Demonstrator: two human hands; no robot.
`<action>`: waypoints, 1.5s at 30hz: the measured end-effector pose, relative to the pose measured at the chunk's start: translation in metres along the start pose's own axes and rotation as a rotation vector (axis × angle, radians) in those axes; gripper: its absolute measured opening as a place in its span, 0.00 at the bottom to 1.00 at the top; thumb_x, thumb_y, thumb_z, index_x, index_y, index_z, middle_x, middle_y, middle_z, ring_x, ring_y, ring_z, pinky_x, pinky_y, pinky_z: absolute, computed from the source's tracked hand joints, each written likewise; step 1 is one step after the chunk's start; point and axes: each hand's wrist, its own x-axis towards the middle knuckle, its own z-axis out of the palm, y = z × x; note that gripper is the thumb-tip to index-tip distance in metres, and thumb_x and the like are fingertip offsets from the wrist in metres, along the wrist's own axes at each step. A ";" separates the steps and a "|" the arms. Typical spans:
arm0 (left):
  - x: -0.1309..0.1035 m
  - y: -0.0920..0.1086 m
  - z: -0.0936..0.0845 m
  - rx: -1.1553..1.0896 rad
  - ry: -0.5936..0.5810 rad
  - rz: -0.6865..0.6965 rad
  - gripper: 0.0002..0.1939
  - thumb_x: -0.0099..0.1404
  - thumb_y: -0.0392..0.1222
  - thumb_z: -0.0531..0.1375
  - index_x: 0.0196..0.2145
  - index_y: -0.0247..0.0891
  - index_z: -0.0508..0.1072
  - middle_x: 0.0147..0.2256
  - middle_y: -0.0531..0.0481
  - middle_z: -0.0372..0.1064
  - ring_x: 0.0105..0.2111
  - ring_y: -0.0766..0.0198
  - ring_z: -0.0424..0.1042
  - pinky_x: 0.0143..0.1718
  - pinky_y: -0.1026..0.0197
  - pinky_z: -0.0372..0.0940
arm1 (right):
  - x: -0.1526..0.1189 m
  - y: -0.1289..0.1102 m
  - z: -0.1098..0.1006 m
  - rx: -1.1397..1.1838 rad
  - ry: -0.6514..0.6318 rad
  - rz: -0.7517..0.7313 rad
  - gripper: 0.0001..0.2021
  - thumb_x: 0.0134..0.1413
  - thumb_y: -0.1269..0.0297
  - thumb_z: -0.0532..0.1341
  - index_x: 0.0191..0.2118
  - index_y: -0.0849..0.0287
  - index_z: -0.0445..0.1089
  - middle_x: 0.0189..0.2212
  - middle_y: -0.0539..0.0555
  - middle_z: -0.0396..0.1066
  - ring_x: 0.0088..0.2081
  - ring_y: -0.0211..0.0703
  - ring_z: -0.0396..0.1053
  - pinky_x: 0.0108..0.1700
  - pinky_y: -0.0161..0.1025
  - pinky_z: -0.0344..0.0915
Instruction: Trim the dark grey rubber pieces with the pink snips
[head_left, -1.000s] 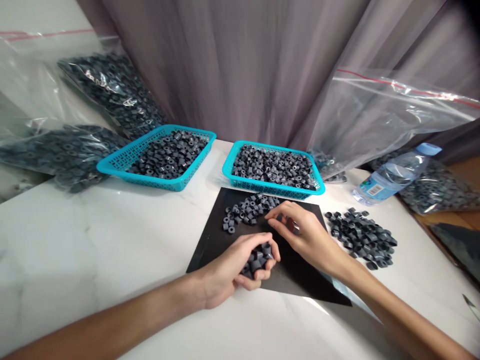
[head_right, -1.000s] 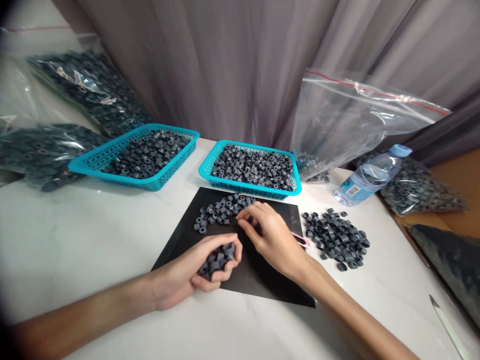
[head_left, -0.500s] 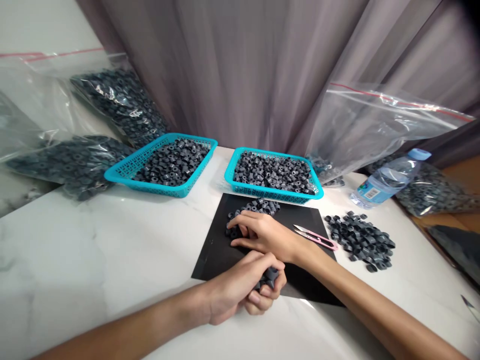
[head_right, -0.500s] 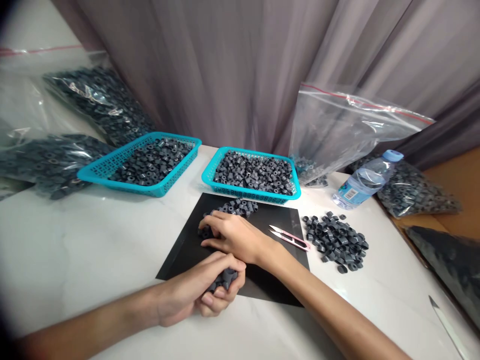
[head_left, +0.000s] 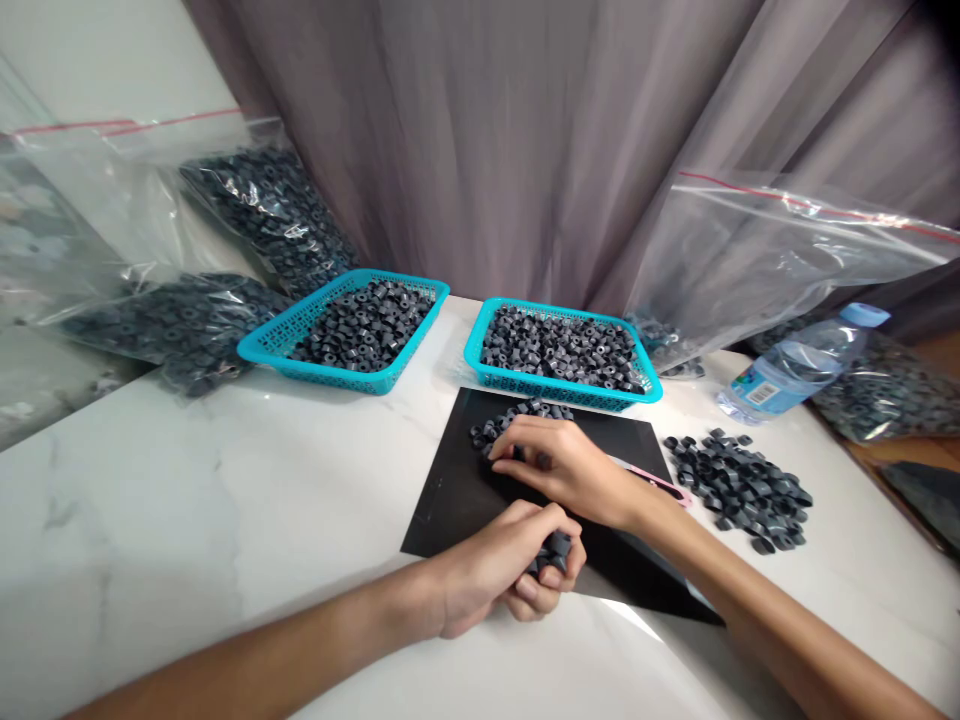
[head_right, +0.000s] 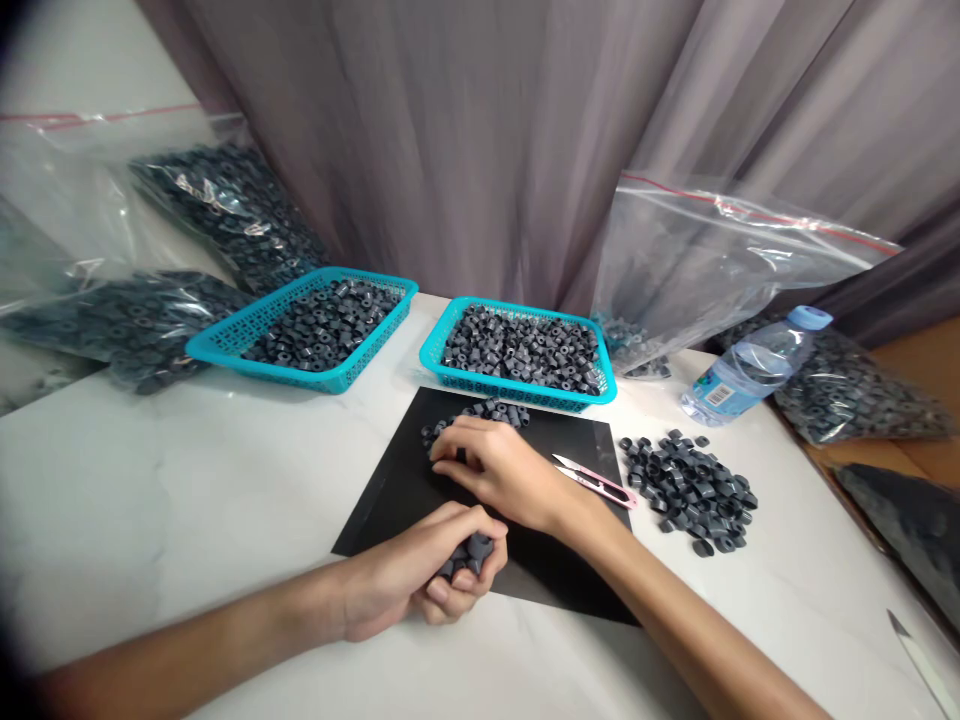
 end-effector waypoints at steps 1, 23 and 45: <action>0.000 0.000 0.000 -0.013 0.020 0.020 0.16 0.61 0.50 0.58 0.24 0.36 0.63 0.20 0.60 0.51 0.16 0.77 0.43 0.19 0.67 0.33 | -0.005 -0.002 -0.008 0.043 0.014 0.043 0.03 0.66 0.66 0.63 0.42 0.57 0.74 0.37 0.51 0.72 0.34 0.37 0.68 0.35 0.33 0.66; 0.006 0.005 -0.008 -0.369 0.196 0.259 0.10 0.71 0.37 0.49 0.33 0.35 0.67 0.29 0.51 0.62 0.20 0.76 0.58 0.15 0.74 0.38 | -0.022 -0.006 -0.049 0.498 -0.253 0.294 0.13 0.63 0.54 0.64 0.45 0.57 0.77 0.37 0.54 0.73 0.32 0.38 0.70 0.22 0.29 0.65; 0.005 0.007 -0.005 -0.327 0.195 0.300 0.09 0.72 0.40 0.50 0.33 0.38 0.64 0.28 0.53 0.59 0.21 0.75 0.58 0.15 0.74 0.40 | -0.020 -0.030 -0.052 0.319 -0.113 0.189 0.10 0.65 0.65 0.64 0.50 0.56 0.74 0.38 0.50 0.74 0.37 0.40 0.74 0.40 0.37 0.72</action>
